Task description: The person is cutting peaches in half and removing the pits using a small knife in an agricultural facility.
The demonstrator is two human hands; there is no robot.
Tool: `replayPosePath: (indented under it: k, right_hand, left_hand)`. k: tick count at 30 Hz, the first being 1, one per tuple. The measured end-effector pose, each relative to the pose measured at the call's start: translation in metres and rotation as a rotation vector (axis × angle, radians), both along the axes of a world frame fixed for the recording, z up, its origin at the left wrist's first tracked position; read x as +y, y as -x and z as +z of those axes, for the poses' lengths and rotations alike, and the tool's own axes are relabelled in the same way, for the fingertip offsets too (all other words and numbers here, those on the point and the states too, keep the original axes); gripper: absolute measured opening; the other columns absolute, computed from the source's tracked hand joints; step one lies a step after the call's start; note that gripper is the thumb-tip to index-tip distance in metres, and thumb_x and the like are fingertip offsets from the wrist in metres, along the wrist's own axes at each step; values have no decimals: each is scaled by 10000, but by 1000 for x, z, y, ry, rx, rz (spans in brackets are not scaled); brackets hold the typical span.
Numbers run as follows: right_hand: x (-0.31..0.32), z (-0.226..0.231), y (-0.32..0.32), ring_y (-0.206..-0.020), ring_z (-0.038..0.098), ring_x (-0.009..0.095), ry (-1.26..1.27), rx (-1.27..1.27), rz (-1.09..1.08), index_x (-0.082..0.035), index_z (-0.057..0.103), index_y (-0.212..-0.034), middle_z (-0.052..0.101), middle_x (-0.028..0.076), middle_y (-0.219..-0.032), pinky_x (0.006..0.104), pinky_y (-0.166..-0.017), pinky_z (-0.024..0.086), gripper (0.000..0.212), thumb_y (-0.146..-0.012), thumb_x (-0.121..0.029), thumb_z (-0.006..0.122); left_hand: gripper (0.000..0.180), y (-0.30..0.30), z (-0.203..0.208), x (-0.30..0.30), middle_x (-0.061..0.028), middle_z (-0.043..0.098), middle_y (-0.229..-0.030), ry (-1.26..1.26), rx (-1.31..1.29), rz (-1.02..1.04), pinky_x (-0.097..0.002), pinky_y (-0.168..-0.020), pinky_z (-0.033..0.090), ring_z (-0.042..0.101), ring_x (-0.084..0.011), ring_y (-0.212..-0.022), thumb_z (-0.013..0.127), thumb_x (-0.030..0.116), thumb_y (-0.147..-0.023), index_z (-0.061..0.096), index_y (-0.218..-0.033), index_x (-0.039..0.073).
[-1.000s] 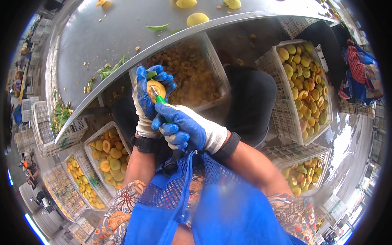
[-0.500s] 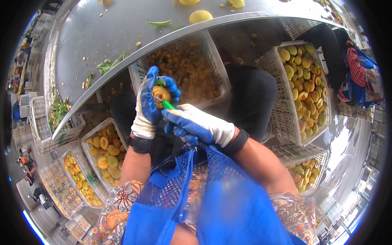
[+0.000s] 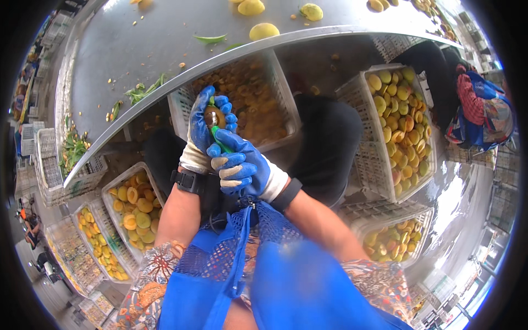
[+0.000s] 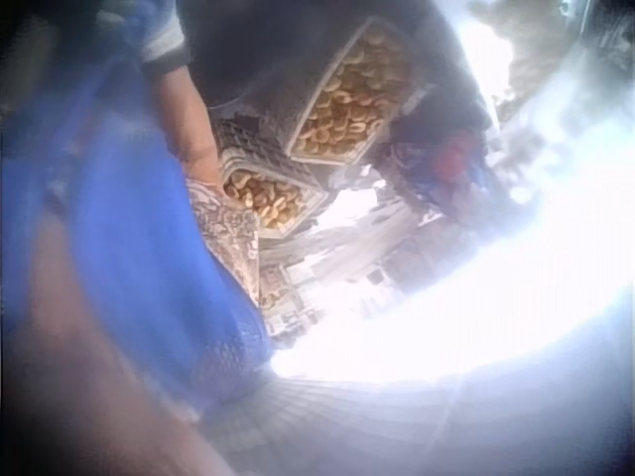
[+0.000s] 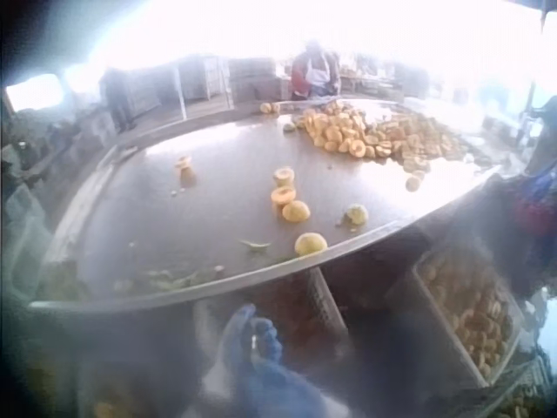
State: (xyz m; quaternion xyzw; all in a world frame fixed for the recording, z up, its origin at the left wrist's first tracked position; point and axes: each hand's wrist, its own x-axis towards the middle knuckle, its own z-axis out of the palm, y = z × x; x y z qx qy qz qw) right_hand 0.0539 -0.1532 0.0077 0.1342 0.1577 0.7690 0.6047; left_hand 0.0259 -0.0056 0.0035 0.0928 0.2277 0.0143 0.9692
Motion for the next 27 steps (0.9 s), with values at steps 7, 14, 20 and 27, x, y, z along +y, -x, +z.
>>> replayPosePath:
  k: [7, 14, 20, 27]
  right_hand:
    - [-15, -16, -2, -404, 440, 73, 8, 152, -50, -18, 601, -1021, 498, -28, -620, 262, -398, 372, 477, -1030, -428, 357]
    - [-29, -2, -27, -345, 342, 37, 206, -394, -165, 17, 619, -1005, 465, -40, -570, 230, -387, 329, 513, -1013, -454, 415]
    - [-24, -20, -43, -462, 449, 76, 699, -1626, -62, -12, 603, -925, 497, -5, -609, 264, -432, 373, 396, -959, -401, 544]
    - [-19, -18, -28, -661, 657, 277, 703, -2026, 308, 8, 615, -884, 653, 150, -734, 409, -602, 485, 419, -906, -408, 565]
  left_hand:
    - [306, -2, -41, -1, -70, 654, -835, -198, 118, 84, -349, -691, 563, 644, -220, -750, 602, 375, -930, 622, -903, 71]
    - [530, 10, -44, 13, -149, 656, -1125, 129, -2, 243, -441, -951, 489, 602, -287, -1102, 521, 515, -925, 614, -1149, 43]
    - [509, 31, 4, 28, -168, 652, -1156, -122, 2, 239, -465, -984, 475, 604, -316, -1116, 531, 459, -939, 602, -1177, 15]
    - [382, 161, 62, 95, -140, 647, -1119, -614, 197, 468, -445, -884, 527, 631, -288, -1012, 516, 317, -978, 585, -1210, 21]
